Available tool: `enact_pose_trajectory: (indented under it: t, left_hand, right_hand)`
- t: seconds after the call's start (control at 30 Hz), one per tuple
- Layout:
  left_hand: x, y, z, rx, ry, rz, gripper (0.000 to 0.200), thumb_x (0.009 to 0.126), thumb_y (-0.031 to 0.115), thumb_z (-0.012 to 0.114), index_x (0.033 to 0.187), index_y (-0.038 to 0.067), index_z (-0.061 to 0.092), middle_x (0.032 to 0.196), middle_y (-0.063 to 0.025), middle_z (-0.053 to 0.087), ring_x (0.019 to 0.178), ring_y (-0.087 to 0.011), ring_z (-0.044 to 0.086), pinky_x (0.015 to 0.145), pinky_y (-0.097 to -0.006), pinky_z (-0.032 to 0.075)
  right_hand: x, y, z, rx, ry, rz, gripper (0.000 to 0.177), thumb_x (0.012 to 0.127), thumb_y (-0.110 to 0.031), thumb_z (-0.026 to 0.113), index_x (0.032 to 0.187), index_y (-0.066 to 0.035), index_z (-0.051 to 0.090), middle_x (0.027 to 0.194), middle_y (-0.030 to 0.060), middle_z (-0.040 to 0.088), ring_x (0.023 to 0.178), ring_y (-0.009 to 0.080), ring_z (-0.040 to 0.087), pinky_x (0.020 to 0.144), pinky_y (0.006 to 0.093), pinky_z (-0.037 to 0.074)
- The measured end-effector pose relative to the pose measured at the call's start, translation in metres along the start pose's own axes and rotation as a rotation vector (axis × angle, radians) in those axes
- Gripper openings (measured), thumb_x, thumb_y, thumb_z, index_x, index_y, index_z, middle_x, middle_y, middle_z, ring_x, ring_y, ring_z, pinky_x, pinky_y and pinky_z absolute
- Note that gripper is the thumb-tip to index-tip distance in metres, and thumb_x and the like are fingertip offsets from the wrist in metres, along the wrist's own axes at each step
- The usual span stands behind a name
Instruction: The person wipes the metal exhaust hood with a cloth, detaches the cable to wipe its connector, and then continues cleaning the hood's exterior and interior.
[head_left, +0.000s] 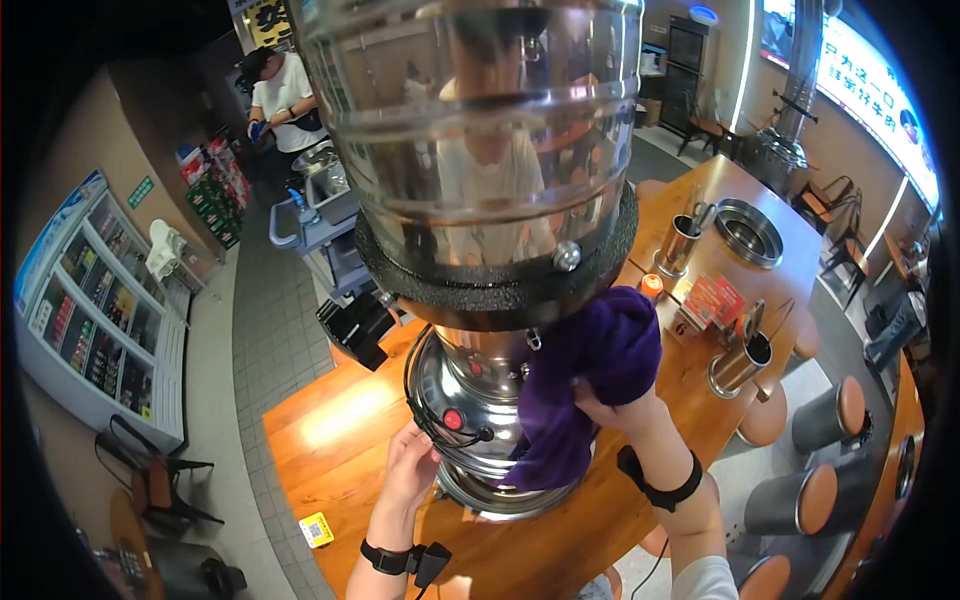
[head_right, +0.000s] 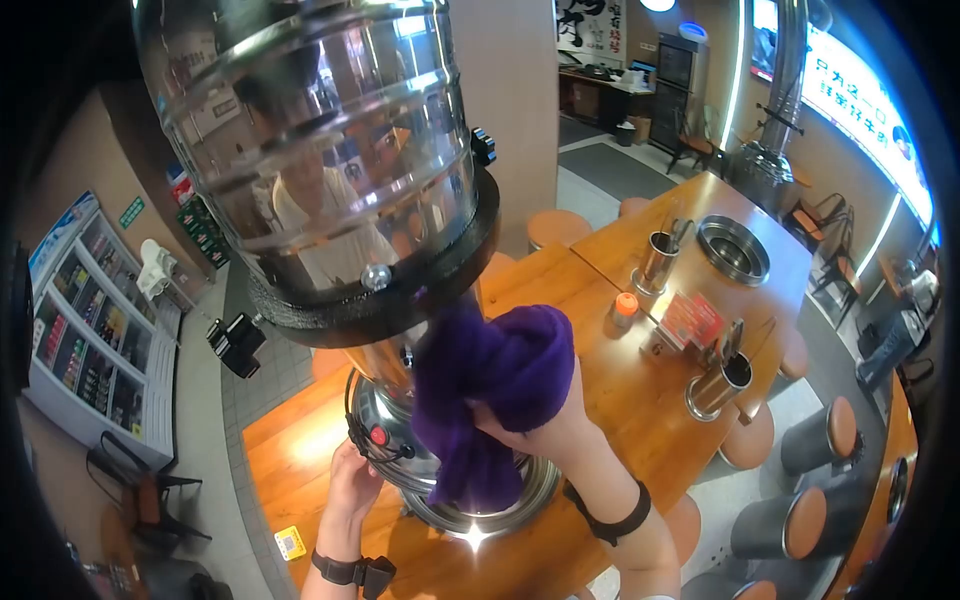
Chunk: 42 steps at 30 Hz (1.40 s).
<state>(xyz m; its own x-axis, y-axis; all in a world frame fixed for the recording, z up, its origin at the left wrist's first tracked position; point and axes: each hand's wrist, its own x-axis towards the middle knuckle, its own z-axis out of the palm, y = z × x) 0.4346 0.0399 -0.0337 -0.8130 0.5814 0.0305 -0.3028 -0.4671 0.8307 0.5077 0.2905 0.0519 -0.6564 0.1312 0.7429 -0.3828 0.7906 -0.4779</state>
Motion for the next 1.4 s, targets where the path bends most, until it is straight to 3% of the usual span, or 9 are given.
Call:
enact_pose_trajectory:
  t: [0.27,0.47,0.5,0.63,0.9,1.03,1.13,1.23,1.4]
  left_hand:
    - [-0.013,-0.005,0.006,-0.007,-0.012,-0.029,0.022,0.081,0.017,0.051,0.097,0.001,0.054,0.073,0.0009,0.051,0.063,-0.0066,0.042,0.062,-0.0206,0.034]
    - [-0.017,-0.003,0.011,0.014,0.035,0.000,0.021,0.081,0.017,0.050,0.097,0.002,0.054,0.071,0.0017,0.050,0.063,-0.0061,0.041,0.062,-0.0215,0.034]
    - [-0.016,-0.002,0.013,0.018,0.034,0.002,0.021,0.081,0.017,0.050,0.097,0.002,0.054,0.071,0.0017,0.050,0.063,-0.0061,0.041,0.062,-0.0215,0.034]
    - [-0.011,-0.002,0.013,0.048,0.054,-0.001,0.022,0.081,0.017,0.051,0.097,0.003,0.054,0.070,0.0028,0.048,0.063,-0.0058,0.041,0.061,-0.0210,0.034]
    - [-0.007,-0.011,-0.001,-0.043,-0.071,-0.004,0.023,0.083,0.018,0.053,0.100,0.002,0.054,0.074,0.0035,0.050,0.064,-0.0060,0.041,0.062,-0.0204,0.034]
    - [-0.007,-0.016,-0.004,-0.091,-0.041,-0.035,0.023,0.084,0.016,0.054,0.102,0.001,0.055,0.082,0.0032,0.054,0.065,-0.0058,0.040,0.064,-0.0202,0.034]
    - [-0.010,-0.012,0.000,-0.088,-0.037,-0.049,0.025,0.084,0.015,0.053,0.105,0.002,0.054,0.089,0.0020,0.057,0.069,-0.0053,0.042,0.064,-0.0201,0.035]
    - [-0.008,-0.012,-0.002,-0.090,-0.093,-0.053,0.025,0.085,0.013,0.052,0.108,0.002,0.053,0.096,0.0009,0.058,0.074,-0.0050,0.045,0.065,-0.0203,0.036]
    - [-0.009,-0.005,0.015,-0.081,-0.098,-0.035,0.024,0.087,0.011,0.049,0.109,0.002,0.053,0.097,0.0013,0.057,0.074,-0.0046,0.043,0.066,-0.0203,0.034]
  right_hand:
    - [0.017,-0.004,-0.001,0.263,0.094,-0.104,0.058,0.064,-0.012,0.070,0.116,0.001,0.048,0.114,0.0131,0.052,0.107,0.0278,0.049,0.095,0.0342,0.033]
    - [0.034,-0.051,-0.022,0.273,0.151,-0.071,0.049,0.059,-0.024,0.078,0.097,-0.001,0.056,0.087,0.0101,0.060,0.073,0.0245,0.060,0.064,0.0326,0.049]
    - [0.028,-0.052,-0.013,0.229,0.173,-0.143,0.041,0.061,-0.020,0.071,0.098,-0.005,0.060,0.092,0.0093,0.060,0.092,0.0304,0.053,0.088,0.0405,0.037]
    - [0.031,-0.048,-0.014,0.117,0.143,-0.478,0.041,0.064,-0.020,0.069,0.097,0.001,0.056,0.098,0.0133,0.057,0.088,0.0288,0.056,0.076,0.0350,0.046]
    - [0.020,-0.037,-0.032,0.210,0.195,0.081,0.045,0.059,-0.017,0.071,0.099,-0.004,0.057,0.095,0.0106,0.060,0.091,0.0280,0.056,0.088,0.0375,0.040]
    - [0.043,-0.053,-0.061,0.157,0.093,-0.015,0.041,0.069,-0.015,0.065,0.107,-0.005,0.055,0.114,0.0089,0.055,0.108,0.0220,0.050,0.100,0.0375,0.030]
    - [0.098,-0.077,-0.097,-0.144,0.472,-0.305,0.035,0.086,-0.004,0.050,0.119,0.004,0.044,0.101,0.0140,0.059,0.074,0.0233,0.063,0.064,0.0292,0.052]
    - [0.152,-0.114,-0.102,0.043,0.466,-0.527,0.024,0.081,0.001,0.056,0.105,0.006,0.056,0.101,0.0100,0.061,0.087,0.0158,0.060,0.083,0.0268,0.045]
    - [0.155,-0.136,-0.073,-0.343,0.333,-0.728,0.033,0.059,-0.016,0.074,0.089,-0.004,0.063,0.082,0.0078,0.063,0.073,0.0227,0.061,0.069,0.0338,0.048]
